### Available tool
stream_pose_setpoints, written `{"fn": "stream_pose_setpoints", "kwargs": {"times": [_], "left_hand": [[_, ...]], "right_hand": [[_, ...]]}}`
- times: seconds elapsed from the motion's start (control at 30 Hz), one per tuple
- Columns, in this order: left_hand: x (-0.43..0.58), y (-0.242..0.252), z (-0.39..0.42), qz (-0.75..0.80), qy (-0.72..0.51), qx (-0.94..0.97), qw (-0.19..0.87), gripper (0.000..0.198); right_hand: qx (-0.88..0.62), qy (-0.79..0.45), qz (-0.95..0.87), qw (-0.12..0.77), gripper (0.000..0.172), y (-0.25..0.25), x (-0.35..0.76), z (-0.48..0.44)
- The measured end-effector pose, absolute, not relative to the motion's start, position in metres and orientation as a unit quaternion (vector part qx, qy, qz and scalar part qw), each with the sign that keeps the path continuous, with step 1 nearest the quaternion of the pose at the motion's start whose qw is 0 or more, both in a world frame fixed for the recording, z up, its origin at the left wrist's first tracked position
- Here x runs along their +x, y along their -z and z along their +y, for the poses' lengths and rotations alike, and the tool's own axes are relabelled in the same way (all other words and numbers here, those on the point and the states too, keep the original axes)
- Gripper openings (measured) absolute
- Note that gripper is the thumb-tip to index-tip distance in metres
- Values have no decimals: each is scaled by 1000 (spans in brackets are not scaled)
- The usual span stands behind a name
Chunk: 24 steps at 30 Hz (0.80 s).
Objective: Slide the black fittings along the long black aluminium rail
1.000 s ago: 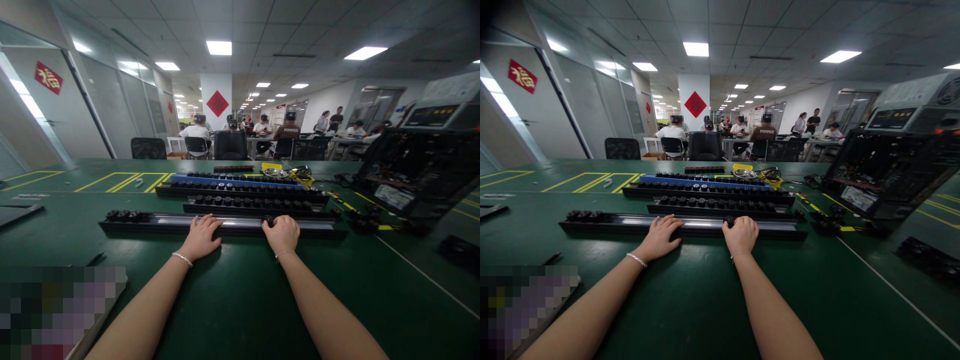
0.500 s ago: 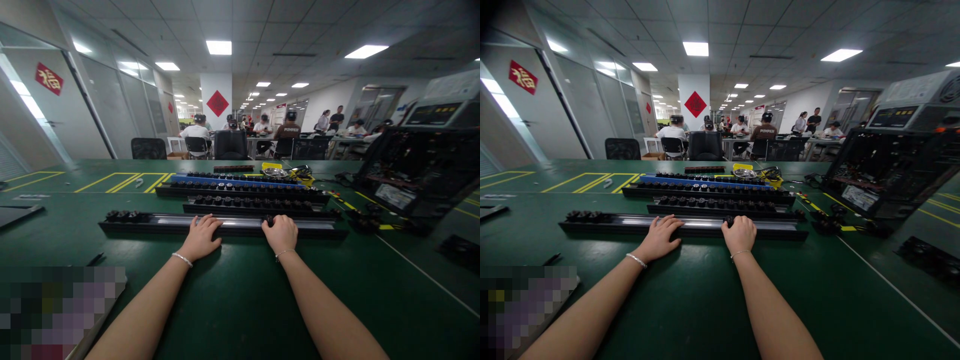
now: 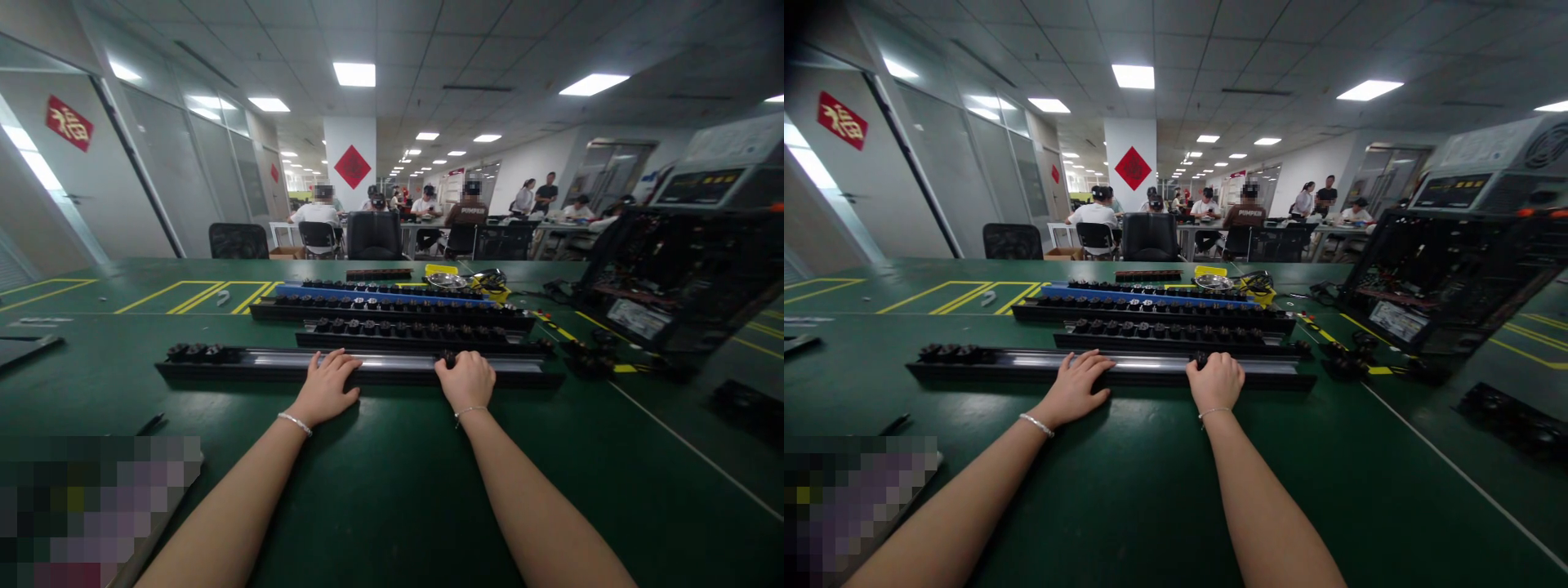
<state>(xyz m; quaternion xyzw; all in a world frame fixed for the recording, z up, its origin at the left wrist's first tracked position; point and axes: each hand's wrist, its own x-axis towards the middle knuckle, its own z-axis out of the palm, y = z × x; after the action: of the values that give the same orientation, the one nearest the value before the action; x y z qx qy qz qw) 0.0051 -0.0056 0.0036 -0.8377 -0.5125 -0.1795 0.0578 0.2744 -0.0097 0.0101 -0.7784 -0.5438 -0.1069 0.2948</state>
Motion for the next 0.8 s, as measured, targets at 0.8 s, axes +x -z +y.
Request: {"fn": "stream_pose_setpoints", "kwargs": {"times": [0.8], "left_hand": [[5, -4, -6, -510, 179, -840, 50, 48]], "right_hand": [[-807, 49, -513, 290, 41, -10, 283, -10]]}}
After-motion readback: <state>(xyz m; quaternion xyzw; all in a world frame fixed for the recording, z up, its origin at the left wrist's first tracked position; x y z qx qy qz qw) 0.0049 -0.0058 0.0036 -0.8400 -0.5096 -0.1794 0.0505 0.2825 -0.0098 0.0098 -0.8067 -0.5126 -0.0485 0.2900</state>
